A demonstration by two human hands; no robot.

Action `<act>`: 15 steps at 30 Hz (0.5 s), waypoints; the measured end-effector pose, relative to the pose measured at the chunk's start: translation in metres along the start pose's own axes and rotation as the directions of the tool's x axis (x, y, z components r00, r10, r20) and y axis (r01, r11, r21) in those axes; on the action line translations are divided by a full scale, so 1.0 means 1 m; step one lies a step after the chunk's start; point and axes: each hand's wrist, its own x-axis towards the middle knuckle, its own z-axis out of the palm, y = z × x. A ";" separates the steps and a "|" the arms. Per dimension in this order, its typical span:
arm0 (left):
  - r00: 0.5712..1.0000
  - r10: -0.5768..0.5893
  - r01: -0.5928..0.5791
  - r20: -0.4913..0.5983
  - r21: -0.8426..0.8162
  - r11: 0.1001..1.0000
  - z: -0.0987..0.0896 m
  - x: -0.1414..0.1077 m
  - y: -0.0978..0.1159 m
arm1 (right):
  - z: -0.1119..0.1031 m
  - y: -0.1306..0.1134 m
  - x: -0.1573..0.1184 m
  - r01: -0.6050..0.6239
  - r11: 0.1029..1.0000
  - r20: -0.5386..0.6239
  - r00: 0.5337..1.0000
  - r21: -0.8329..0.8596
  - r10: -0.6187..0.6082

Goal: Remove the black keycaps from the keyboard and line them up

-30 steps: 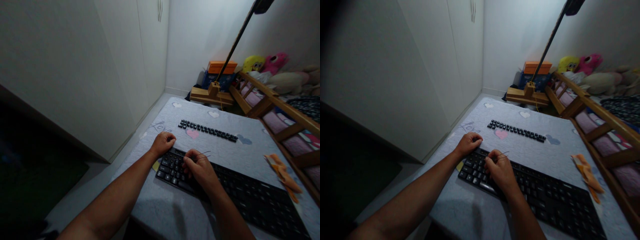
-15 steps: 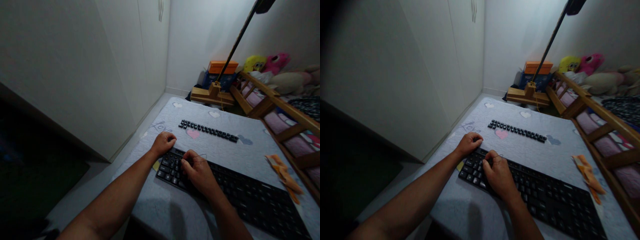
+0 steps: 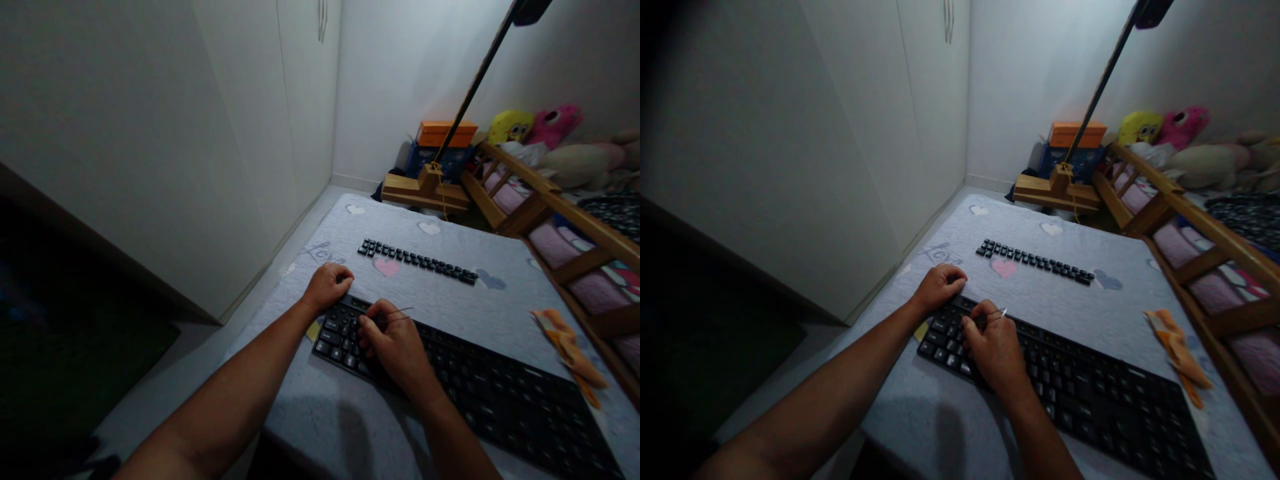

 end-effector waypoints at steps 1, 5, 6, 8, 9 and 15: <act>1.000 0.003 -0.003 -0.001 0.000 1.000 0.000 0.000 0.000 | 0.000 0.000 -0.001 0.013 1.000 0.000 1.000 -0.010 -0.013; 1.000 0.009 -0.009 -0.003 0.000 1.000 0.001 0.000 -0.002 | -0.001 0.001 -0.002 0.079 0.992 0.017 0.997 -0.098 -0.078; 1.000 0.009 -0.009 -0.003 0.001 1.000 0.001 0.000 -0.002 | -0.002 0.001 -0.002 0.087 0.990 0.019 0.996 -0.111 -0.086; 1.000 0.009 -0.009 -0.003 0.005 1.000 0.000 0.000 -0.002 | -0.003 -0.001 -0.002 0.099 0.986 0.019 0.995 -0.136 -0.098; 1.000 0.008 -0.008 -0.001 0.008 1.000 0.000 0.000 -0.002 | -0.003 -0.002 -0.002 0.106 0.983 0.019 0.994 -0.153 -0.104; 1.000 0.004 -0.005 0.006 0.020 1.000 0.000 0.000 -0.002 | -0.004 -0.007 -0.004 0.168 0.954 0.043 0.986 -0.246 -0.163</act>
